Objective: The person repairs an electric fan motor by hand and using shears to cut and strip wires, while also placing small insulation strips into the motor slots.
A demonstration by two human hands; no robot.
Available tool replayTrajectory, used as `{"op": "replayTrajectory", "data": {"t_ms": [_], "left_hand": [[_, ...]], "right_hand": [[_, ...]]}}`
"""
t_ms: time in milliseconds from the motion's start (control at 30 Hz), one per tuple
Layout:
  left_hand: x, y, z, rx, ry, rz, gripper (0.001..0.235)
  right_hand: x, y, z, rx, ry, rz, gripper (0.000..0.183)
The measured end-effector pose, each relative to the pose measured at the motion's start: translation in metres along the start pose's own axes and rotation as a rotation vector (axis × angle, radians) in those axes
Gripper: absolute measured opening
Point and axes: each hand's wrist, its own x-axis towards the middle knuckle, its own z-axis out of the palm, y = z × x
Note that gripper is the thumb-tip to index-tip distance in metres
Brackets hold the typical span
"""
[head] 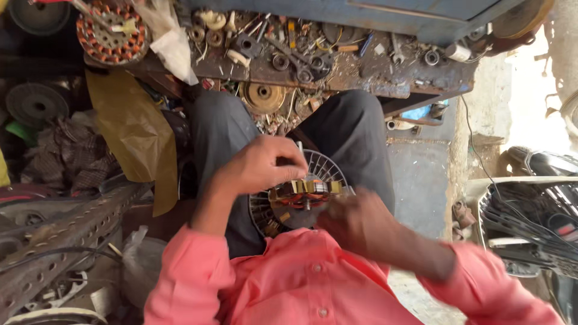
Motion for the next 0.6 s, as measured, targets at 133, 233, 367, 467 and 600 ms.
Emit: {"op": "replayTrajectory", "data": {"t_ms": [133, 233, 367, 467, 600], "left_hand": [[-0.052, 0.040, 0.061, 0.501, 0.457, 0.317, 0.015], [-0.054, 0.064, 0.056, 0.737, 0.471, 0.412, 0.028], [-0.036, 0.045, 0.057, -0.298, 0.605, 0.209, 0.016], [0.007, 0.003, 0.034, 0.387, 0.354, 0.027, 0.034], [0.001, -0.012, -0.003, -0.032, 0.034, 0.005, 0.018]], "right_hand": [[-0.041, 0.031, -0.002, -0.053, 0.231, 0.200, 0.011], [0.018, 0.072, 0.003, 0.252, 0.361, 0.239, 0.011], [0.064, 0.071, -0.005, 0.208, 0.539, 0.186, 0.005], [0.060, 0.054, -0.025, -0.013, 0.542, 0.112, 0.007], [0.023, 0.013, -0.027, 0.187, 0.213, -0.147, 0.007]]}}
